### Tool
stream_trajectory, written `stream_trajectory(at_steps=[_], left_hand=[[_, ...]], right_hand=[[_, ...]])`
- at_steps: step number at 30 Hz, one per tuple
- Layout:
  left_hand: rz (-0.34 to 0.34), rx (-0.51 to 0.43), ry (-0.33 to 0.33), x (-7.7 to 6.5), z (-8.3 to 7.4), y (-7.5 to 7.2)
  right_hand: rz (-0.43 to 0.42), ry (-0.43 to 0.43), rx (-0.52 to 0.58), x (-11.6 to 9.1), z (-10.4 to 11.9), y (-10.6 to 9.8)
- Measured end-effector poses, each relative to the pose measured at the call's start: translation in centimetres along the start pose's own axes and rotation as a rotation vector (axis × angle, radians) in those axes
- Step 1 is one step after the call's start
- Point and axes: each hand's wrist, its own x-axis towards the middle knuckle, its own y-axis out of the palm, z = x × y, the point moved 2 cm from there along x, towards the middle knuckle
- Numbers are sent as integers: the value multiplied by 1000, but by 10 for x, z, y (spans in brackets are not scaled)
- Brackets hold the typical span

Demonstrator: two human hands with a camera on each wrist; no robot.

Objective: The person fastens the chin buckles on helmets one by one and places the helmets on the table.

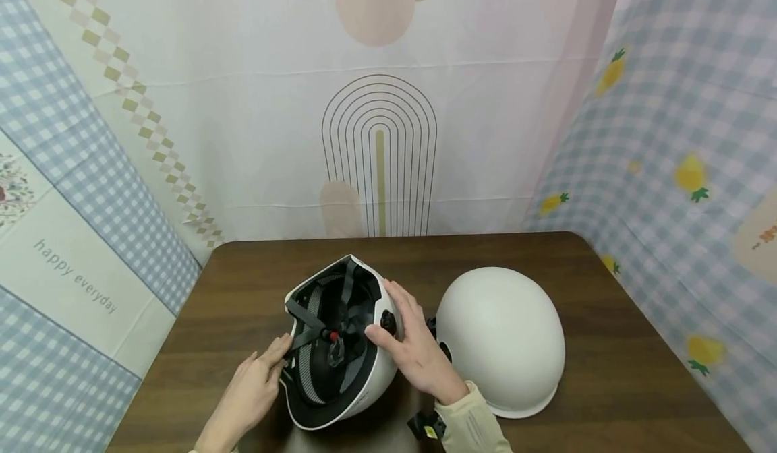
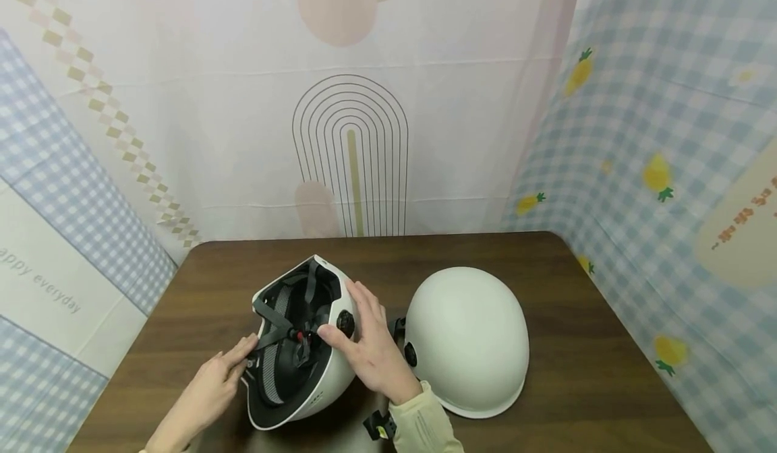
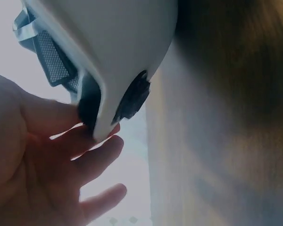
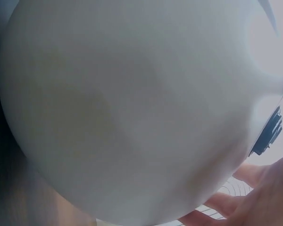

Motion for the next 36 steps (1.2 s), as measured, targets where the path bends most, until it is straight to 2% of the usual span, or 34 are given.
stream_trajectory(at_steps=[4,16,24,36], left_hand=[[70,-57,-50,-1,2,4],[131,-40,-123,2,0,6],[194,-79,-187,3,4,7],[234,-116,-210,4,11,13]], right_hand=[[8,-22,-20,-1,3,3],[-41,-41,-57,-4,7,10],[26,-103,-156,-5,7,17],[30,-150,-181,-4,8,19]])
